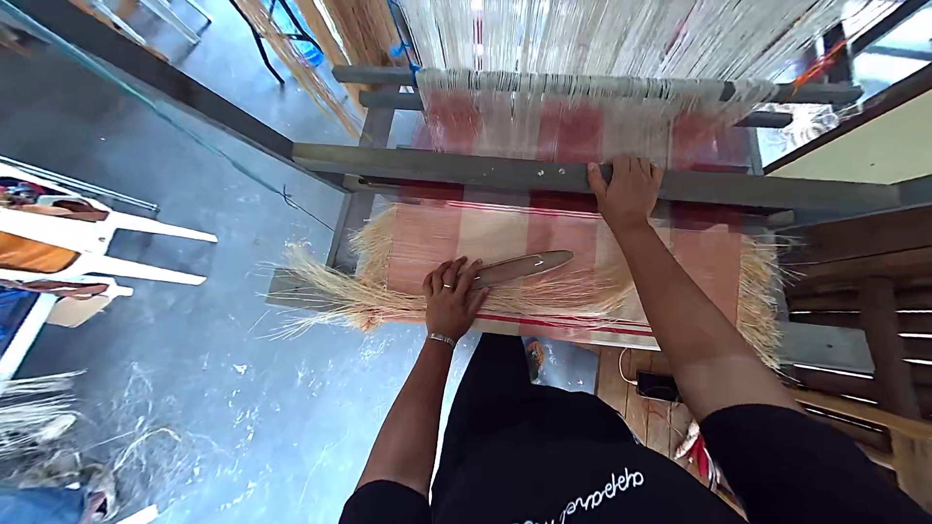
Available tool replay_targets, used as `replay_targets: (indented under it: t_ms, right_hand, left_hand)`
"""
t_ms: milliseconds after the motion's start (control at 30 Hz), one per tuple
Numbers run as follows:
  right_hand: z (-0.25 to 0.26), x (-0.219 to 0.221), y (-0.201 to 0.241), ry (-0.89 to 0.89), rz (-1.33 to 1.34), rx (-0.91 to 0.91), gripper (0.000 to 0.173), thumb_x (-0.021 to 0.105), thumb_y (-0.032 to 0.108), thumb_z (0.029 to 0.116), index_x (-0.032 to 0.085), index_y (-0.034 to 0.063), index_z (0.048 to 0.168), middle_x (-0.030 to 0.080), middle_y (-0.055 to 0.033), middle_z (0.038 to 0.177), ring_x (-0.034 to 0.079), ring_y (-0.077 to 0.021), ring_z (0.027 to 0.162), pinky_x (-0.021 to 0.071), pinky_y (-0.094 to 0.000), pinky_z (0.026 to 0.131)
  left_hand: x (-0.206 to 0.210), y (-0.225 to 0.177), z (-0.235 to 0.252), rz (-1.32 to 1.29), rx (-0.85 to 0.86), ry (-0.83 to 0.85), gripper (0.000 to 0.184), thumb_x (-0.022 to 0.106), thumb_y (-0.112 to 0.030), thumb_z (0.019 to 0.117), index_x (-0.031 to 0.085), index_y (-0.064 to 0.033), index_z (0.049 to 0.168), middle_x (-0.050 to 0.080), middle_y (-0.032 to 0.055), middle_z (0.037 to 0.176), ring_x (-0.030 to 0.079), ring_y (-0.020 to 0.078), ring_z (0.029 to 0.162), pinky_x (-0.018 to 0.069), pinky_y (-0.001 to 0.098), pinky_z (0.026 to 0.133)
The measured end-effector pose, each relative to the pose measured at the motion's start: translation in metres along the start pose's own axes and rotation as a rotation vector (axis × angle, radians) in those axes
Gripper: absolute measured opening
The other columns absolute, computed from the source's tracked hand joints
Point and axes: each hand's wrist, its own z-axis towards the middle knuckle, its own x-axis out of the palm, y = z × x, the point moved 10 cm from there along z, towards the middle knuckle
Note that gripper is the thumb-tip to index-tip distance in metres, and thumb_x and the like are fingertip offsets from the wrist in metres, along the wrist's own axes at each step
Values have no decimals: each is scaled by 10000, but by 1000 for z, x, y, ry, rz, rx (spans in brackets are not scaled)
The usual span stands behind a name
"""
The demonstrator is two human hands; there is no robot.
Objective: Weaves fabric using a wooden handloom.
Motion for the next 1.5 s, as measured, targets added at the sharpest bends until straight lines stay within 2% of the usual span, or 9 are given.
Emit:
replay_targets:
  t_ms: [467,633,800,1000,1100,1200,1300,1367,1500]
  right_hand:
    - [-45,-13,5,349,141,-43,670,398,581,1054,620,-16,1261,634,-245,1273,560,-440,1250,359,-652,1092]
    - [-33,-55,-38,455,626,-55,479,364,370,1114,603,64,1395,642,-114,1392,606,-226,1298,457,-464,1138]
    - [-68,-101,-108,157,605,214,381,596,358,1033,666,-8,1110,692,-152,995,676,-233,898,562,-450,850]
    - [-125,-22,-100,334,346,172,365,729,398,929,753,131,1178,648,-191,1250,535,-434,1242,407,-692,991]
    - [-134,-2,-94,302,294,195,396,772,475,884,770,197,1166,635,-143,1255,519,-403,1234,388,-673,974]
    - [-136,-6,-97,212,481,235,199,773,323,903,807,159,1009,666,-132,1205,541,-375,1215,379,-665,995]
    - [-146,-23,-129,144,878,497,214,720,254,957,764,72,1062,706,-95,1158,659,-218,1105,549,-465,972]
    - [-162,-34,-162,161,1070,708,333,682,337,992,678,82,1206,693,-51,1176,637,-158,1056,519,-417,916]
    - [-186,-57,-267,-32,1363,921,185,560,235,1061,565,157,1229,668,55,1024,581,-4,680,495,-165,596]
  left_hand:
    - [-1,-1,3,-45,13,-21,552,408,-648,1012,488,-407,1503,487,-8,1548,409,271,1442,282,561,1165]
    - [0,-2,1,-50,3,-14,567,400,-660,1009,486,-402,1506,482,8,1556,414,284,1442,277,571,1166]
    - [-2,-1,1,-47,7,-28,576,394,-648,1012,483,-376,1512,493,33,1541,428,310,1425,282,571,1155]
    - [-1,0,0,-29,0,-25,594,382,-665,1007,492,-368,1509,501,41,1535,439,315,1416,281,582,1150]
    - [-1,0,0,-11,-8,-31,606,372,-680,1004,492,-369,1511,488,66,1545,425,341,1424,263,607,1155]
    - [-4,4,0,6,-63,-43,623,357,-681,1002,469,-368,1529,419,70,1607,331,352,1501,172,653,1193]
    - [-1,10,1,32,-136,-17,622,329,-673,1010,422,-386,1554,327,55,1665,221,382,1551,97,729,1185]
    - [2,14,2,43,-172,5,625,319,-667,1012,409,-379,1559,301,58,1679,191,390,1561,83,743,1179]
    - [6,16,3,56,-192,33,629,302,-659,1022,397,-357,1565,293,59,1684,185,394,1564,80,749,1178]
